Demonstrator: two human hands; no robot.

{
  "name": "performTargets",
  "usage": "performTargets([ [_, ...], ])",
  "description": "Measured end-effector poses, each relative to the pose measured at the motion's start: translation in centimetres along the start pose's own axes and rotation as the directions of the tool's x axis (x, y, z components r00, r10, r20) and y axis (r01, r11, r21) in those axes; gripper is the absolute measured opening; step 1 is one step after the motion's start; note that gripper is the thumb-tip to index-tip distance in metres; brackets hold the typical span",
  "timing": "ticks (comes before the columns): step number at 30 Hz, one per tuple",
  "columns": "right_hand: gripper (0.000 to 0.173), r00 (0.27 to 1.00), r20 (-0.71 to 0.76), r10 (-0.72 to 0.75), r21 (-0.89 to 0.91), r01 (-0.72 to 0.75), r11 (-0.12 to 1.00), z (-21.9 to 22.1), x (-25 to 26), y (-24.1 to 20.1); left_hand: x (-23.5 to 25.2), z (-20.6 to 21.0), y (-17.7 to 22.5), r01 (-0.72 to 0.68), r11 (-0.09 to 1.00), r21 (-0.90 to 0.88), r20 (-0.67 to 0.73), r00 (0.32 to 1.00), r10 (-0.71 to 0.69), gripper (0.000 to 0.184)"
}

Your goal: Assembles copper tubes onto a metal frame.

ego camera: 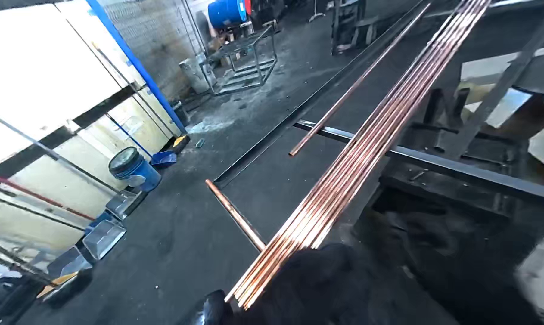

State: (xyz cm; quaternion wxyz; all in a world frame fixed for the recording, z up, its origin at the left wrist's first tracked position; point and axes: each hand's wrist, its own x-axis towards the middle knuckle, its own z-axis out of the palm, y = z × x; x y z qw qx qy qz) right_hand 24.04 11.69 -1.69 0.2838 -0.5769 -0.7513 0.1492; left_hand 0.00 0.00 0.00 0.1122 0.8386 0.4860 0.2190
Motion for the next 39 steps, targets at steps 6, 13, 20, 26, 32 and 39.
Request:
performTargets([
  [6, 0.032, 0.790, 0.432, 0.435, 0.663, -0.605, 0.440, 5.4, 5.6, -3.0, 1.6, 0.2, -6.5, 0.357, 0.919, 0.166, 0.001, 0.932, -0.362, 0.092],
  [13, 0.030, 0.714, 0.427, 0.554, 0.837, -0.544, 0.055, 2.9, 5.7, -0.3, 1.7, 1.3, -7.0, 0.416, 0.887, 0.200, 0.070, 0.897, -0.436, 0.115],
  [20, 0.028, 0.797, 0.331, 0.505, 0.825, -0.505, 0.256, -5.4, 3.3, 4.3, 0.8, -1.5, -10.9, 0.286, 0.920, 0.268, 0.172, 0.925, -0.338, 0.109],
  [26, 0.016, 0.729, 0.136, 0.671, 0.743, -0.523, 0.417, -6.2, -0.6, 6.6, -0.1, -0.8, -12.8, 0.393, 0.919, -0.020, 0.194, 0.904, -0.382, 0.105],
  [32, 0.003, 0.724, 0.061, 0.687, 0.778, -0.466, 0.422, -6.2, -2.2, 8.1, -0.3, -0.5, -13.1, 0.378, 0.926, -0.021, 0.185, 0.911, -0.368, 0.105],
  [39, 0.006, 0.689, -0.001, 0.725, 0.770, -0.462, 0.441, -5.8, -4.0, 8.3, -0.6, -0.3, -13.5, 0.370, 0.929, 0.010, 0.189, 0.911, -0.366, 0.105],
])
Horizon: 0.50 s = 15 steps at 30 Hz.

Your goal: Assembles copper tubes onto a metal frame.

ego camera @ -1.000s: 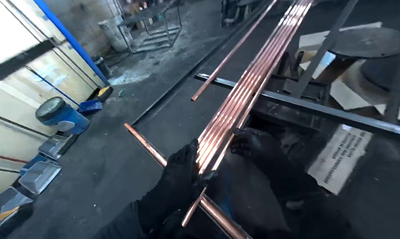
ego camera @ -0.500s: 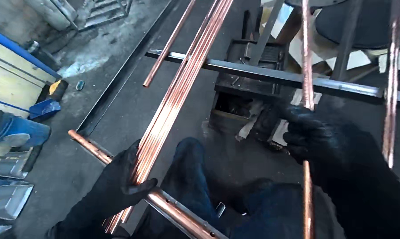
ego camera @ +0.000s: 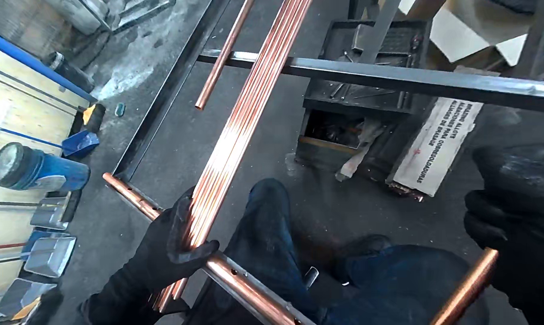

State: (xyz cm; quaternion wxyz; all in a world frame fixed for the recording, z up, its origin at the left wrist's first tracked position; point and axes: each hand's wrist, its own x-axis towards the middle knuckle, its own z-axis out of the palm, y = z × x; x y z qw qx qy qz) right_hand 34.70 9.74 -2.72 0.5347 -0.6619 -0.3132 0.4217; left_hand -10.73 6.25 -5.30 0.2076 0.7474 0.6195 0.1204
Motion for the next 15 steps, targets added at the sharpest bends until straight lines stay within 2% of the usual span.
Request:
performTargets([
  [5, 0.006, 1.000, 0.001, -0.003, 0.031, 0.003, 1.000, -0.4, -0.2, -0.1, 0.1, 0.0, 0.3, -0.002, 1.000, -0.008, -0.004, 1.000, 0.002, 0.103],
  [10, 0.005, 0.994, 0.106, 0.016, 0.123, -0.029, 0.992, -0.7, 0.3, -0.5, 0.1, -0.1, 0.5, -0.018, 1.000, 0.016, -0.023, 1.000, 0.019, 0.104],
  [13, 0.006, 0.995, 0.065, 0.070, 0.064, -0.074, 0.995, 0.0, 0.7, -0.3, 0.2, 0.0, 0.6, -0.020, 0.999, 0.033, -0.029, 0.999, 0.021, 0.104],
  [15, 0.008, 0.997, 0.009, 0.074, -0.046, -0.073, 0.996, 0.6, 0.8, 0.0, 0.2, -0.1, 0.7, -0.019, 0.999, 0.042, -0.033, 0.999, 0.020, 0.105],
])
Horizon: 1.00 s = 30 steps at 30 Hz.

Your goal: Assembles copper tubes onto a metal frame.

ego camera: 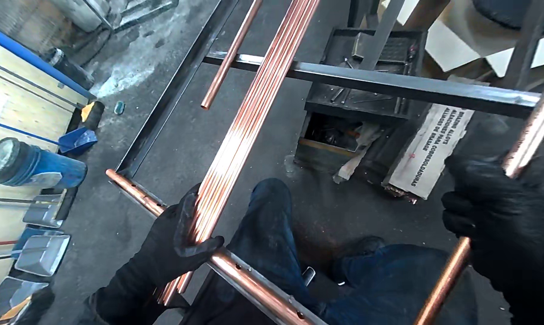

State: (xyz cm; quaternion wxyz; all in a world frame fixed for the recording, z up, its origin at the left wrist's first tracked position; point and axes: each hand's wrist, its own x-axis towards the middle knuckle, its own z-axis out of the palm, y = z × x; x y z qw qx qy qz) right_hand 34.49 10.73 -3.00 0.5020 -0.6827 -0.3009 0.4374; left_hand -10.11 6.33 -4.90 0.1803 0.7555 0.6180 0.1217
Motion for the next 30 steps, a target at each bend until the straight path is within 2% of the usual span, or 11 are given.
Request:
performTargets([
  [4, 0.009, 0.998, -0.054, 0.036, -0.117, -0.042, 0.992, 1.0, 0.0, 0.8, 0.0, 0.0, 0.2, -0.002, 1.000, 0.000, 0.001, 1.000, 0.002, 0.107],
  [9, 0.010, 0.986, -0.086, 0.141, -0.085, -0.148, 0.985, 1.3, 0.4, 1.9, -0.2, -0.1, -0.2, -0.010, 1.000, -0.030, 0.002, 1.000, 0.010, 0.107],
  [12, 0.010, 0.986, 0.004, 0.169, 0.079, -0.169, 0.983, 0.9, 0.3, 1.9, -0.1, 0.0, -0.2, -0.014, 0.999, -0.038, -0.005, 1.000, 0.013, 0.105],
  [15, 0.022, 0.952, 0.299, 0.061, 0.359, -0.172, 0.918, -0.2, 0.1, 3.5, 0.2, -0.1, -0.2, -0.022, 0.999, -0.037, 0.004, 1.000, 0.022, 0.104],
  [16, 0.022, 0.943, 0.331, 0.036, 0.381, -0.169, 0.909, -0.4, 0.0, 3.8, 0.2, -0.1, -0.1, -0.021, 0.999, -0.038, 0.003, 1.000, 0.021, 0.104],
  [19, 0.020, 0.977, 0.201, 0.066, 0.329, -0.131, 0.935, 0.1, -0.4, 3.9, 0.2, 0.0, -0.1, -0.006, 1.000, -0.026, 0.006, 1.000, 0.006, 0.106],
  [21, 0.019, 0.983, 0.168, 0.071, 0.315, -0.122, 0.941, 0.2, -0.4, 3.9, 0.3, 0.1, 0.0, -0.013, 1.000, -0.006, 0.002, 1.000, 0.013, 0.106],
  [25, 0.020, 0.961, 0.273, 0.053, 0.440, -0.173, 0.881, -0.3, -0.2, 3.6, 0.2, 0.5, -0.6, -0.051, 0.999, 0.016, -0.052, 0.997, 0.052, 0.109],
  [30, 0.006, 0.942, 0.336, -0.027, 0.495, -0.152, 0.855, -0.8, -0.9, 1.6, 0.6, 0.2, -0.6, -0.044, 0.999, -0.006, -0.023, 0.999, 0.044, 0.116],
])
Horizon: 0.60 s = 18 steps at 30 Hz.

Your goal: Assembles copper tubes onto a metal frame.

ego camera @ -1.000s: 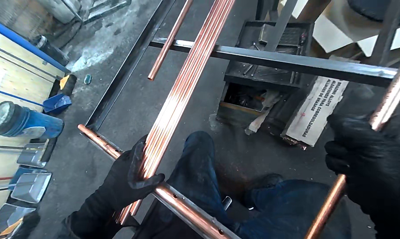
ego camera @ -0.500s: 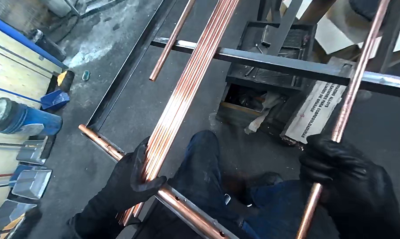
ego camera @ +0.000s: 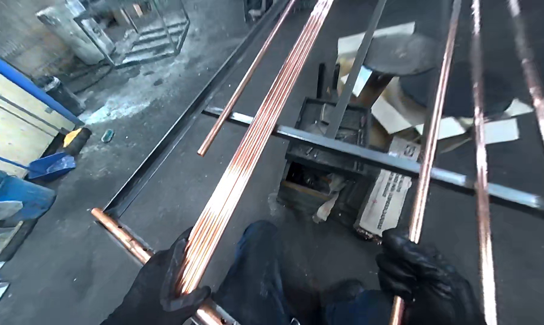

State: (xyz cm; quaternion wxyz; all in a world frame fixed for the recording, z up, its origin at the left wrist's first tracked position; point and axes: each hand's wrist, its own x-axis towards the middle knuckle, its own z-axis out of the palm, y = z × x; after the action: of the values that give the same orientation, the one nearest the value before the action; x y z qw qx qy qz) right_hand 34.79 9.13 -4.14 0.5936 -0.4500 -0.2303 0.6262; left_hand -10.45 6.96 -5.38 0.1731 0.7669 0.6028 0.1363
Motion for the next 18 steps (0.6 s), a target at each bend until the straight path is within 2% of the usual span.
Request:
performTargets([
  [6, 0.005, 0.992, 0.075, -0.104, 0.047, 0.101, 0.994, 0.5, -1.3, -1.2, 0.4, -1.1, 0.6, 0.048, 0.997, -0.055, 0.136, 0.990, -0.040, 0.116],
  [8, 0.006, 0.995, 0.042, -0.096, 0.037, 0.094, 0.995, 0.3, -1.2, -1.0, 0.4, -1.4, 1.3, 0.074, 0.995, -0.066, 0.133, 0.989, -0.065, 0.115],
  [11, 0.009, 0.996, -0.063, -0.069, -0.006, 0.069, 0.998, 0.2, -0.7, -0.5, 0.9, -2.8, 5.1, 0.185, 0.977, -0.103, 0.098, 0.980, -0.175, 0.111],
  [15, 0.006, 0.980, -0.196, -0.027, -0.153, -0.003, 0.988, 1.4, 0.4, 0.8, 0.5, -1.5, 1.9, 0.095, 0.993, -0.073, 0.092, 0.992, -0.088, 0.115],
  [18, 0.008, 0.983, -0.185, -0.004, -0.183, -0.030, 0.983, 3.4, 1.1, 1.5, 0.9, -2.0, 1.8, 0.117, 0.990, -0.085, 0.125, 0.987, -0.106, 0.114],
])
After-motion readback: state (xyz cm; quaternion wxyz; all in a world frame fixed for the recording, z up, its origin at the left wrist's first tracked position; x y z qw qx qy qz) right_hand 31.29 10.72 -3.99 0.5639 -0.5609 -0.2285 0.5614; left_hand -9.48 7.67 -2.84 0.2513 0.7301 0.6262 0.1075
